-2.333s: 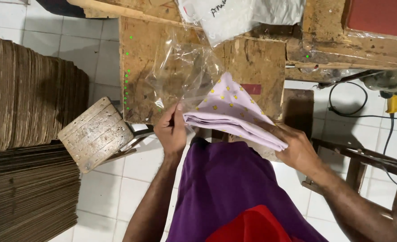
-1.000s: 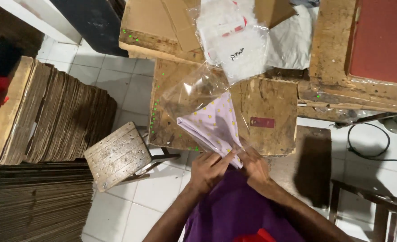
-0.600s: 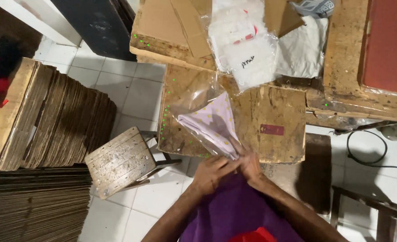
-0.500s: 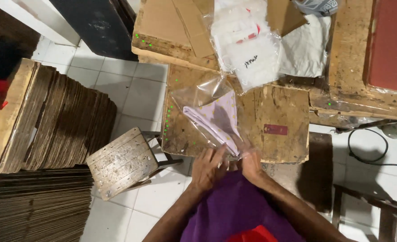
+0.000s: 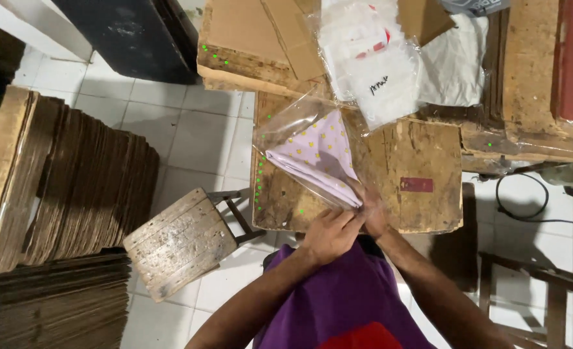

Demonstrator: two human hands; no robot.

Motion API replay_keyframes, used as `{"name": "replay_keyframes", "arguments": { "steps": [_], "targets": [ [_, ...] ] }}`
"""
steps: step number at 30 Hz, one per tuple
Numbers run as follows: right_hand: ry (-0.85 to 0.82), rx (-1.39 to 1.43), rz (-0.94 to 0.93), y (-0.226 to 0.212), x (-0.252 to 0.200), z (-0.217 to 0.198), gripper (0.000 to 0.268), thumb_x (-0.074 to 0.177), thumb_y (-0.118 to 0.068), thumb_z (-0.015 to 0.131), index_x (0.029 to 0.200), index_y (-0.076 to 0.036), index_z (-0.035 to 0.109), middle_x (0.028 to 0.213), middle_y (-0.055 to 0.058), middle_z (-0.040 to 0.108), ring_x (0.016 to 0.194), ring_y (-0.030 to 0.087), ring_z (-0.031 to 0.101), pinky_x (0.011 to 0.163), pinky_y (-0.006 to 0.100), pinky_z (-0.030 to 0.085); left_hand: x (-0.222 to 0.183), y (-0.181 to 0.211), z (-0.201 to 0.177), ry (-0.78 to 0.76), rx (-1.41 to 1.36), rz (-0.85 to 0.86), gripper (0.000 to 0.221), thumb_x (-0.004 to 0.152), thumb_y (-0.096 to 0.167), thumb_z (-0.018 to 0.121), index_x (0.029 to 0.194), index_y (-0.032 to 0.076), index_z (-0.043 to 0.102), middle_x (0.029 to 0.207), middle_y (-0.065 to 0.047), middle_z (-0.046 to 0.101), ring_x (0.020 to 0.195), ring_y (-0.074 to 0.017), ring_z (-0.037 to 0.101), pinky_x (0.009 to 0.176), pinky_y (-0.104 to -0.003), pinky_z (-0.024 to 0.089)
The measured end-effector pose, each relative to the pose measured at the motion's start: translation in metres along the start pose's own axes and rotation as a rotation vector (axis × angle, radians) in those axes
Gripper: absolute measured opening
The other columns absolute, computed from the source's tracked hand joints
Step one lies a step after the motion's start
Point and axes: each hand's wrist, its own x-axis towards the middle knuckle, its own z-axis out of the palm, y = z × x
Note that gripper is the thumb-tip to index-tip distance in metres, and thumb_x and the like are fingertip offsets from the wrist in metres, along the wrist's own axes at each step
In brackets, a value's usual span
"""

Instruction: Folding a piece of patterned fabric and attempting to place it into a clear plastic bag for packaging.

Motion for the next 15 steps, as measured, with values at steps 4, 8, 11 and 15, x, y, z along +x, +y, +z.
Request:
{"name": "replay_keyframes", "arguments": {
  "steps": [4,8,11,15],
  "targets": [
    [0.041,-0.058,-0.094,-0.009,0.013,-0.006,0.075,0.087,-0.067,0.057,0.148,-0.024,0.056,0.146,0.027,0.051,0.133,0.051,0.049,0.109,0.057,0.041,0.006,-0.002,0.004,0.03,-0.058,0.04,0.008,0.093,0.014,0.06,0.09,0.016,0.067,0.084,-0.001,0.053,0.072,-0.023,0.063,0.058,-0.034,0.052],
    [0.046,-0.1,-0.279,0.023,0.026,0.007,0.075,0.087,-0.073,0.054,0.138,-0.019,0.064,0.142,0.02,0.057,0.135,0.047,0.05,0.11,0.054,0.041,0.023,-0.004,-0.011,0.035,-0.067,0.03,0.007,0.09,0.013,0.063,0.094,0.016,0.068,0.081,-0.001,0.051,0.068,-0.0212,0.062,0.057,-0.031,0.052],
    [0.158,-0.319,-0.26,0.011,0.013,0.004,0.052,0.096,-0.053,0.057,0.129,-0.014,0.067,0.155,0.021,0.045,0.136,0.047,0.048,0.106,0.056,0.044,0.02,-0.003,-0.002,0.022,-0.115,-0.001,0.006,0.092,0.016,0.063,0.094,0.015,0.069,0.081,-0.002,0.053,0.067,-0.0221,0.063,0.056,-0.031,0.053],
    [0.173,-0.627,-0.436,-0.059,0.014,-0.027,0.03,0.097,-0.038,0.061,0.114,-0.016,0.075,0.155,0.02,0.049,0.141,0.045,0.046,0.107,0.053,0.043,0.045,-0.009,-0.037,0.009,-0.233,-0.025,0.028,0.09,0.035,0.072,0.107,0.013,0.07,0.086,-0.007,0.058,0.073,-0.0275,0.067,0.06,-0.038,0.056]
  ]
}}
